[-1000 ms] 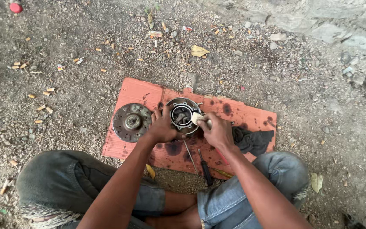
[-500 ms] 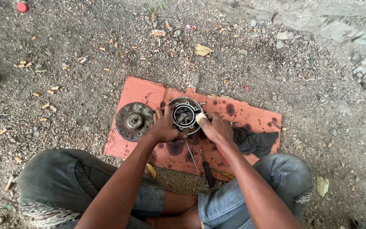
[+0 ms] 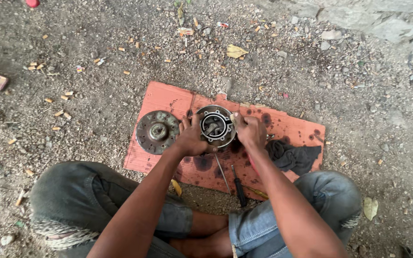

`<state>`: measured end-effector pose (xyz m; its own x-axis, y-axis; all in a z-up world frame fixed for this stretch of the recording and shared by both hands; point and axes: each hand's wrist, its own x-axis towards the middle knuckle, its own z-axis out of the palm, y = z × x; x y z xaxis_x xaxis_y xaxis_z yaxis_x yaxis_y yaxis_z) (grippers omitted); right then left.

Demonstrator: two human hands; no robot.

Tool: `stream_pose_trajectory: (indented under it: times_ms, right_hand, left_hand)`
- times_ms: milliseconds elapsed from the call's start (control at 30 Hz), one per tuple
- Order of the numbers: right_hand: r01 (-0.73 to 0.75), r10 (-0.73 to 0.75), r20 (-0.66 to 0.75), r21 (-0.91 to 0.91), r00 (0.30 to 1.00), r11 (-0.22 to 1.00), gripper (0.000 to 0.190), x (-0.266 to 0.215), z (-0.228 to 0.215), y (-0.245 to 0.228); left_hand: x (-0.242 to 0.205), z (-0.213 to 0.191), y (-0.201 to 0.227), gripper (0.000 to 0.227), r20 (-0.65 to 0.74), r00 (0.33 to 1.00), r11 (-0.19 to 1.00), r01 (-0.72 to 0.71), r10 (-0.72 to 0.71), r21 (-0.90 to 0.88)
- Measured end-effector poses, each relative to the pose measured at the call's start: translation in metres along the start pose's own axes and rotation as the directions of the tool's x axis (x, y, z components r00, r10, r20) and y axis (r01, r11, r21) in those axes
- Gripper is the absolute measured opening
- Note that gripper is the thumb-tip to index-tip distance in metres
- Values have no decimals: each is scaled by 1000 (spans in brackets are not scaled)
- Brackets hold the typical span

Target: The person cleans a brake component with a cloth and wipes the internal parts by hand, then uses pliers and a screwdriver to adjust metal clips and fasteners on the assembly.

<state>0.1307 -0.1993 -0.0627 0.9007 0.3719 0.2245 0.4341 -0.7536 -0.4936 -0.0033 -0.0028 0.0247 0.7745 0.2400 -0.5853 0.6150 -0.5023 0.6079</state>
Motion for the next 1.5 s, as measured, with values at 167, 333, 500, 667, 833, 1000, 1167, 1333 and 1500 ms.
stream_pose_trajectory:
  times_ms: [167, 333, 500, 667, 833, 1000, 1167, 1333, 1500]
  right_hand:
    - [-75, 86, 194, -63, 977, 995, 59, 7, -9, -2]
    - [-78, 82, 191, -27, 978, 997, 55, 5, -17, -18]
    - [-61, 65, 213, -30, 975, 998, 64, 11, -20, -18]
    - [-43, 61, 247, -76, 967, 996, 63, 26, -9, -16]
    - [-33, 47, 260, -56, 965, 998, 61, 18, -14, -18]
    - [-84, 93, 255, -46, 962, 995, 57, 14, -12, -20]
    - [-14, 30, 217, -76, 976, 997, 56, 28, -10, -22]
    - [156, -138, 166, -100, 976, 983, 54, 21, -21, -31]
    - [90, 4, 337, -262, 941, 961, 64, 34, -19, -24]
  left_hand:
    - [5, -2, -1, 143, 3, 1000, 1000, -23, 23, 4]
    - [1, 1, -3, 141, -7, 1000, 1000, 8, -8, 7]
    - [4, 2, -3, 147, -3, 1000, 999, -6, 6, 48]
    - [11, 3, -6, 149, -1, 1000, 997, 7, -7, 78]
    - [11, 4, -7, 150, 24, 1000, 997, -10, 8, 82]
    - [11, 3, -6, 149, 22, 1000, 998, -1, 0, 70]
    - [5, -1, 0, 143, 2, 1000, 1000, 4, -4, 15]
    - [-2, -4, 4, 134, -28, 999, 999, 29, -29, 19]
    - [7, 2, 1, 146, -41, 999, 999, 29, -28, 17]
